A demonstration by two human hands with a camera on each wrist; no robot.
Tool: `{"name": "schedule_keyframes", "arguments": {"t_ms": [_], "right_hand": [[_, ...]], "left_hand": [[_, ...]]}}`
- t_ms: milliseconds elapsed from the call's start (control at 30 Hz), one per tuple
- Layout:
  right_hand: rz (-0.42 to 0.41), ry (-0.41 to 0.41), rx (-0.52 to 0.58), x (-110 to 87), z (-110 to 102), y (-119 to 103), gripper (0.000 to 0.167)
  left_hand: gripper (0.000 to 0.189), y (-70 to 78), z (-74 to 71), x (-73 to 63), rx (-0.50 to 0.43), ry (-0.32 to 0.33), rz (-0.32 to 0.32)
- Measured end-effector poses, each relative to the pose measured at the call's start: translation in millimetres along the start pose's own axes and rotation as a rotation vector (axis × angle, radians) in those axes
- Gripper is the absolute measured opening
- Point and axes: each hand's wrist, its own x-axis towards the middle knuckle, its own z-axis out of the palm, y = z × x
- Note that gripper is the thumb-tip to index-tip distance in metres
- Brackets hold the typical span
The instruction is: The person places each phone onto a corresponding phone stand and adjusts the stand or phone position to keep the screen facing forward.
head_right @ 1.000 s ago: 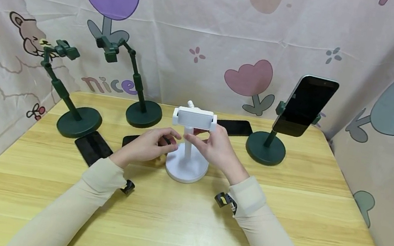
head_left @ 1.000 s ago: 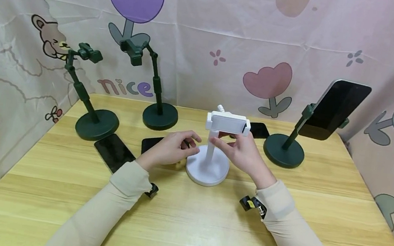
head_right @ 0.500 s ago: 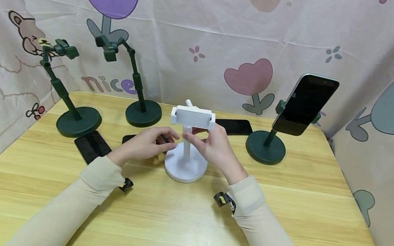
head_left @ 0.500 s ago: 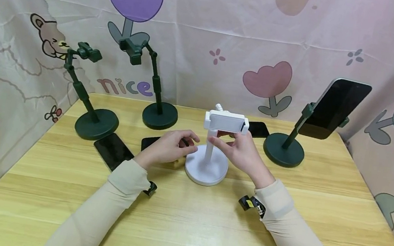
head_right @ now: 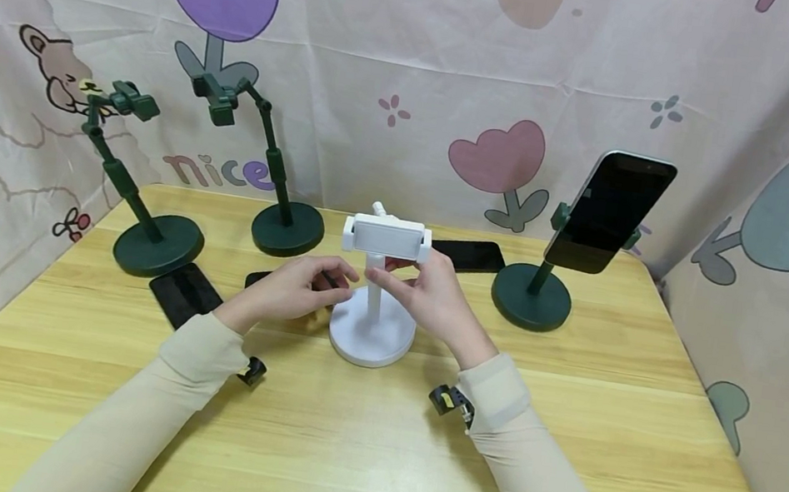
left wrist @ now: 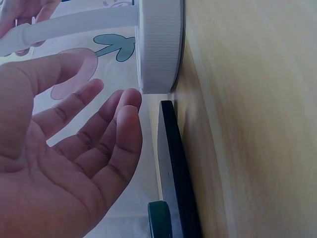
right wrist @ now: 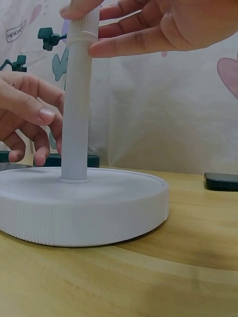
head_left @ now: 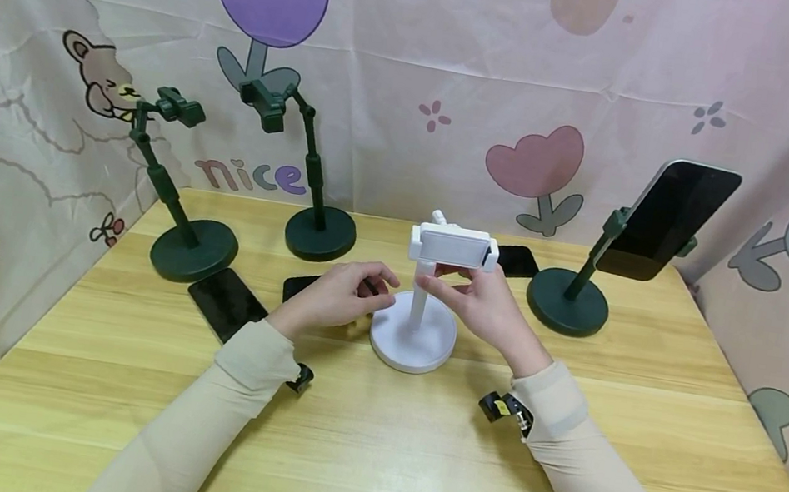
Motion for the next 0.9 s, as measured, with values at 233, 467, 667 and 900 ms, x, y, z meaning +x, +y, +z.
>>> {"name": "schedule_keyframes", "arguments": {"t_ms": [233, 467, 667, 900], "right_hand": [[0.003, -0.021, 0.003, 1.1, -1.8, 1.6, 0.05], [0.03, -0.1, 0.057, 3.9, -14.6, 5.4, 0.055], [0.055, -0.124, -0.006, 5.7, -40.0, 15.8, 0.056], [0.116, -0.08, -0.1, 10.8, -72.1, 33.7, 0.05]], "left_hand": [[0.028, 0.4, 0.7, -1.0, 0.001, -0.008, -0.004], [0.029, 0.8, -1.1, -0.2, 0.006, -0.012, 0.005], [0.03, -0.3, -1.6, 0.8, -0.011, -0.019, 0.008], [0.029, 0.1, -2.2, 0.2, -0.016, -0.025, 0.002]]}}
